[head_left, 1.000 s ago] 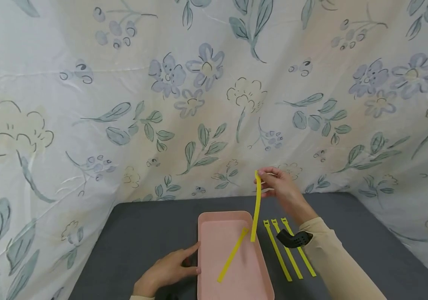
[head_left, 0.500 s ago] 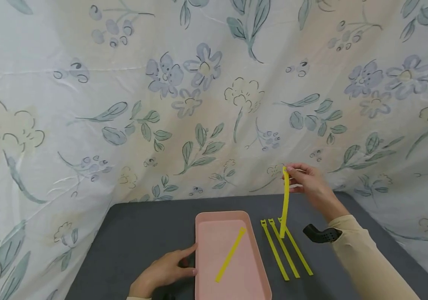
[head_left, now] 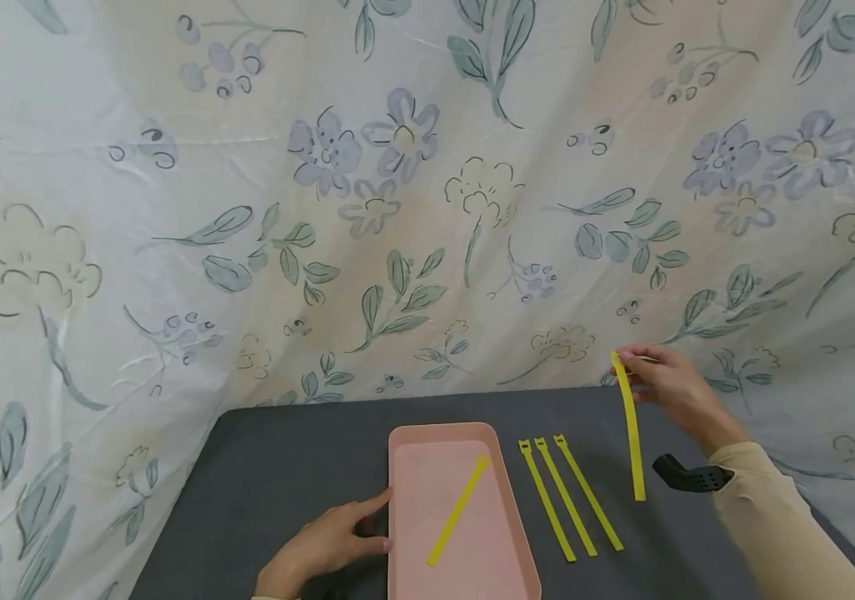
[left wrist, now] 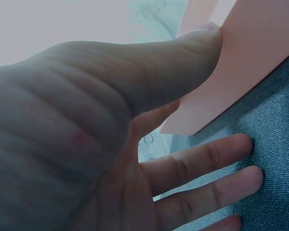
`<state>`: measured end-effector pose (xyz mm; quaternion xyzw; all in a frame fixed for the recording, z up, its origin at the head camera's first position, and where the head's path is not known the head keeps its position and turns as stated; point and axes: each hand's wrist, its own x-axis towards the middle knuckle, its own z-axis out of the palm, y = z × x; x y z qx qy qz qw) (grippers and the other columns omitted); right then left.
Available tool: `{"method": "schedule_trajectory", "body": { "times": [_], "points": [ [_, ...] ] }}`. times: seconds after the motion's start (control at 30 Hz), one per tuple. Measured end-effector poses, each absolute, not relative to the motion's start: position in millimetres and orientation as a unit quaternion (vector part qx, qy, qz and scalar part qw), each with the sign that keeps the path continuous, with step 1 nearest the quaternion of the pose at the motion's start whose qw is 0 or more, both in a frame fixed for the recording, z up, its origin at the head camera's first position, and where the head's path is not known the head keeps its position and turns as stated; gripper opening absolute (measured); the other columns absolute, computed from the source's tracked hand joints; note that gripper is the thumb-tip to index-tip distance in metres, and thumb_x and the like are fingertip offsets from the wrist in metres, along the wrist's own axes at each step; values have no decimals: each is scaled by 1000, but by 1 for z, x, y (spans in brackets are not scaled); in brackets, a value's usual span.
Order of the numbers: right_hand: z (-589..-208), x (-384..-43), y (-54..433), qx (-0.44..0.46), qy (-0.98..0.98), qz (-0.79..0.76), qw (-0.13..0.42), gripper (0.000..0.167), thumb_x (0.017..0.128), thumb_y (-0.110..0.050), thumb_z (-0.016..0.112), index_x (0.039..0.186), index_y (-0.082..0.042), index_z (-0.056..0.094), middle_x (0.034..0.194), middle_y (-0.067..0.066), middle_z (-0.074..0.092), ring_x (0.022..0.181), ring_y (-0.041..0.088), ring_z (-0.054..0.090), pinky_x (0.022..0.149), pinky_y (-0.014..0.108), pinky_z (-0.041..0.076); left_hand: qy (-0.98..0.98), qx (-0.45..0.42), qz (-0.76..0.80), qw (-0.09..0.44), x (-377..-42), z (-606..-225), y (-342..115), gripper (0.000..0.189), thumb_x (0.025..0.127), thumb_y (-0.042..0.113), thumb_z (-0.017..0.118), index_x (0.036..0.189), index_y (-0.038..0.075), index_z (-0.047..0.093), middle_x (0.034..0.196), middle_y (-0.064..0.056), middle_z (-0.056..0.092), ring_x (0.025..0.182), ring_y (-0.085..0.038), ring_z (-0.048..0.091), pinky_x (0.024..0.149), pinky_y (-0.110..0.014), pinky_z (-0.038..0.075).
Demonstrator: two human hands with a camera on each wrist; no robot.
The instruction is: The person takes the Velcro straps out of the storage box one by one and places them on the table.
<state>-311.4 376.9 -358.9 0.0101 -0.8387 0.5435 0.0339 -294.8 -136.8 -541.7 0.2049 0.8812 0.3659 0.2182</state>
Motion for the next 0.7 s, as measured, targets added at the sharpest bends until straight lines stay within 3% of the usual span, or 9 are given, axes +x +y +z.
{"method": "schedule_trajectory", "body": {
  "times": [0.3,0.43,0.6,0.7],
  "points": [
    [-386,-316,397,-21,-860,509,-24,52,107,-42,50,134,2,52,94,-11,66,86,8,66,75,34,57,875,214,369,229,-315,-573,-145,81,78,68,74,150,53,40,106,6,67,89,-13,59,69,-40,49],
    [-404,-319,402,-38,-870,489,-46,57,105,-45,53,137,2,52,99,-6,65,88,11,64,76,35,56,872,210,378,229,-311,-566,-144,78,80,67,73,149,52,41,105,8,68,88,-10,59,69,-37,49],
    [-426,-322,407,-54,-880,468,-60,55,103,-46,56,133,1,57,105,2,67,90,16,62,75,37,55,873,216,372,228,-299,-545,-139,81,83,61,74,154,40,42,110,1,69,90,-13,59,70,-39,50],
    [-439,-325,409,-61,-880,467,-65,51,103,-44,57,130,0,60,106,5,68,90,18,62,74,38,55,875,208,374,228,-301,-549,-139,80,81,62,75,152,44,44,107,3,69,90,-14,59,70,-41,49]
  ]
}}
